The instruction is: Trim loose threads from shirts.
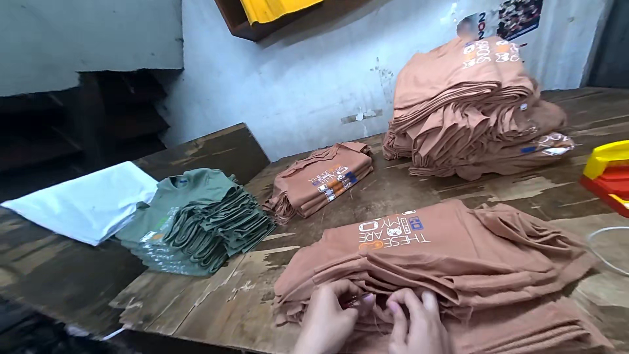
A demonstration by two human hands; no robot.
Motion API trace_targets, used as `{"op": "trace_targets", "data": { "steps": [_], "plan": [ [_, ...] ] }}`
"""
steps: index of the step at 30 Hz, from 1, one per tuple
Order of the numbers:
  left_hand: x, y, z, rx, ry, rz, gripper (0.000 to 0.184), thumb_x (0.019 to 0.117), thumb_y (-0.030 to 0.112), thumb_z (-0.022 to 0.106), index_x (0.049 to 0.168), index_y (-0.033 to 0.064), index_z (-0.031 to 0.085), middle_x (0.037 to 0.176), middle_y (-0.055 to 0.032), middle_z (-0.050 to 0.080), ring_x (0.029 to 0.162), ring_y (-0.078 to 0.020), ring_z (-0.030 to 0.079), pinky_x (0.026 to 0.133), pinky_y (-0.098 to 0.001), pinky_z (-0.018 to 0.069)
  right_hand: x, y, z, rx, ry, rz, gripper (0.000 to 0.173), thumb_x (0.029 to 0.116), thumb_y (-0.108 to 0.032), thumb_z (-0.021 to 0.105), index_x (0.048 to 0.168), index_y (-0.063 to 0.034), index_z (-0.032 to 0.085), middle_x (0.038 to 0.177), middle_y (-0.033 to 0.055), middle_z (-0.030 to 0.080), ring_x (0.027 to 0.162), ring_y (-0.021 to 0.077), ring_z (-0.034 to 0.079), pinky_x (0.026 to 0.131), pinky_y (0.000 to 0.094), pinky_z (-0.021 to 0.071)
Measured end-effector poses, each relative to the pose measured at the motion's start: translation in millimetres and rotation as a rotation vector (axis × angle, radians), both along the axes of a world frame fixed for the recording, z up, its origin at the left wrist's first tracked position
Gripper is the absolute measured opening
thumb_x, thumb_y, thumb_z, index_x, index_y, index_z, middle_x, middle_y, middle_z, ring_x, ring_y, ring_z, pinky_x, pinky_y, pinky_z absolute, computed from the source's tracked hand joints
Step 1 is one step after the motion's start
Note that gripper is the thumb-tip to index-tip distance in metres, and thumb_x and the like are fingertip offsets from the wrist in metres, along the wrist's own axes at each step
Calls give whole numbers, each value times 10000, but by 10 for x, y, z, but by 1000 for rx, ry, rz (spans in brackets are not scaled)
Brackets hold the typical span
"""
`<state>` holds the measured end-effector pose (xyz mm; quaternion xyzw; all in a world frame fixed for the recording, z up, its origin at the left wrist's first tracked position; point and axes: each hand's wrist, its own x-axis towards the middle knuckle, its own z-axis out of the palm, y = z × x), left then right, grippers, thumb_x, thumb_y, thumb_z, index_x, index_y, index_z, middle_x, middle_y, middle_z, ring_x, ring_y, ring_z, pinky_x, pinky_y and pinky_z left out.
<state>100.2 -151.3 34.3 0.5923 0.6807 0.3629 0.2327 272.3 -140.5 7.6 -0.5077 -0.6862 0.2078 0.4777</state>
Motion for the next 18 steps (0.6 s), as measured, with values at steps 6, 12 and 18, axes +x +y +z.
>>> {"op": "trace_targets", "data": {
  "steps": [6,12,18],
  "plan": [
    [159,63,46,-78,151,20,194,882,357,730,877,168,773,789,42,723,739,-94,679,728,-389,565,43,-40,-4,32,-136,33,154,914,-74,604,1005,-67,729,1031,147,672,728,241,707,593,408,597],
    [157,-26,-86,114,-82,54,89,941,188,692,935,137,765,805,60,729,734,-35,676,717,-279,570,98,60,25,-20,-223,135,282,1021,-250,561,1046,-98,798,1006,143,721,786,277,730,670,473,606],
    [184,-32,-199,308,-223,-43,397,918,5,693,1260,79,506,885,31,743,766,-91,721,725,-289,616,2,339,12,-99,14,336,178,949,-270,687,941,-173,835,864,-5,768,822,102,729,784,364,616]
  ]
}}
